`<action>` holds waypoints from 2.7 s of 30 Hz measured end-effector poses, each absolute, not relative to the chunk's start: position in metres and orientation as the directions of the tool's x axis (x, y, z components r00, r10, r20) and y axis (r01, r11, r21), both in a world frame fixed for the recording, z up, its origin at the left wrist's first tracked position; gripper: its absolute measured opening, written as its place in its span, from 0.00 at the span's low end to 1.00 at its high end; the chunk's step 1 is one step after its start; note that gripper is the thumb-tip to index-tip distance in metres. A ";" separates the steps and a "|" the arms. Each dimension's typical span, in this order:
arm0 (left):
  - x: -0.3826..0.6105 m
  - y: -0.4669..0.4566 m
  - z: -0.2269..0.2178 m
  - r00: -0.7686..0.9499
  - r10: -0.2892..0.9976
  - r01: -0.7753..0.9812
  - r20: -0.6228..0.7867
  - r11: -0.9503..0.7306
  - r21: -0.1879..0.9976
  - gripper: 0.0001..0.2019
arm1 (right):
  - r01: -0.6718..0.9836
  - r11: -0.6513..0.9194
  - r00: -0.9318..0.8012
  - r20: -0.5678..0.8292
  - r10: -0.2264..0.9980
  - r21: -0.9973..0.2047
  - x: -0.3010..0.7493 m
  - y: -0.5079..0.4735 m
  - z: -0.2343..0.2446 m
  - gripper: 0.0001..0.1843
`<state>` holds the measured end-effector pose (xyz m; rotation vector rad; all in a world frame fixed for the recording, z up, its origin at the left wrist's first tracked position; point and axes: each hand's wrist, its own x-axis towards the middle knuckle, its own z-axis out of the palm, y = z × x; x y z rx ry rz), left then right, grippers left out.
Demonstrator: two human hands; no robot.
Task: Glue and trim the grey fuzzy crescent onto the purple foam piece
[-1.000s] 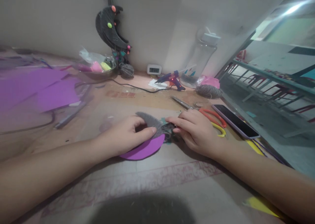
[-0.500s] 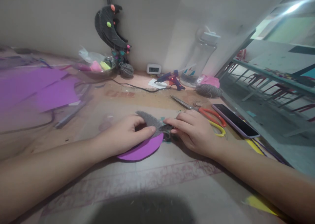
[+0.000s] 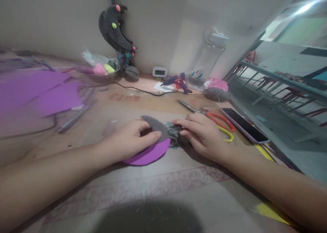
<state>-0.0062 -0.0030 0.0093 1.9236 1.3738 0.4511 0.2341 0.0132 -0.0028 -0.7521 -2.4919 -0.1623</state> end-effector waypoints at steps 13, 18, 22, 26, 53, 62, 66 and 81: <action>-0.005 -0.004 0.009 0.358 0.931 0.643 -0.071 -0.191 0.741 0.18 | 0.532 0.839 -0.756 0.514 0.406 0.119 0.228 0.010 -0.002 0.15; -0.005 -0.004 0.009 0.359 0.932 0.631 -0.054 -0.199 0.749 0.18 | 0.521 0.846 -0.766 0.500 0.404 0.114 0.228 0.010 -0.002 0.15; -0.006 -0.003 0.002 0.362 0.931 0.630 -0.047 -0.206 0.749 0.18 | 0.522 0.845 -0.765 0.502 0.404 0.116 0.227 0.011 -0.001 0.15; -0.007 -0.003 0.002 0.368 0.928 0.635 -0.055 -0.207 0.744 0.19 | 0.514 0.847 -0.770 0.507 0.387 0.134 0.227 0.012 -0.002 0.15; -0.008 0.001 -0.006 0.379 0.925 0.623 -0.033 -0.229 0.748 0.19 | 0.553 0.572 -0.467 0.344 0.815 -0.606 0.219 0.001 0.000 0.12; -0.006 -0.002 -0.005 0.410 0.912 0.663 0.022 -0.314 0.680 0.22 | 0.520 0.502 -0.512 0.218 0.831 -0.691 0.206 -0.007 -0.003 0.07; -0.007 -0.002 -0.006 0.427 0.904 0.647 0.025 -0.324 0.690 0.20 | 0.499 0.601 -0.566 0.290 0.771 -0.624 0.208 -0.007 -0.005 0.05; -0.009 0.000 -0.005 0.387 0.922 0.578 -0.009 -0.235 0.782 0.15 | 0.527 0.842 -0.712 0.481 0.512 -0.116 0.229 0.005 -0.001 0.19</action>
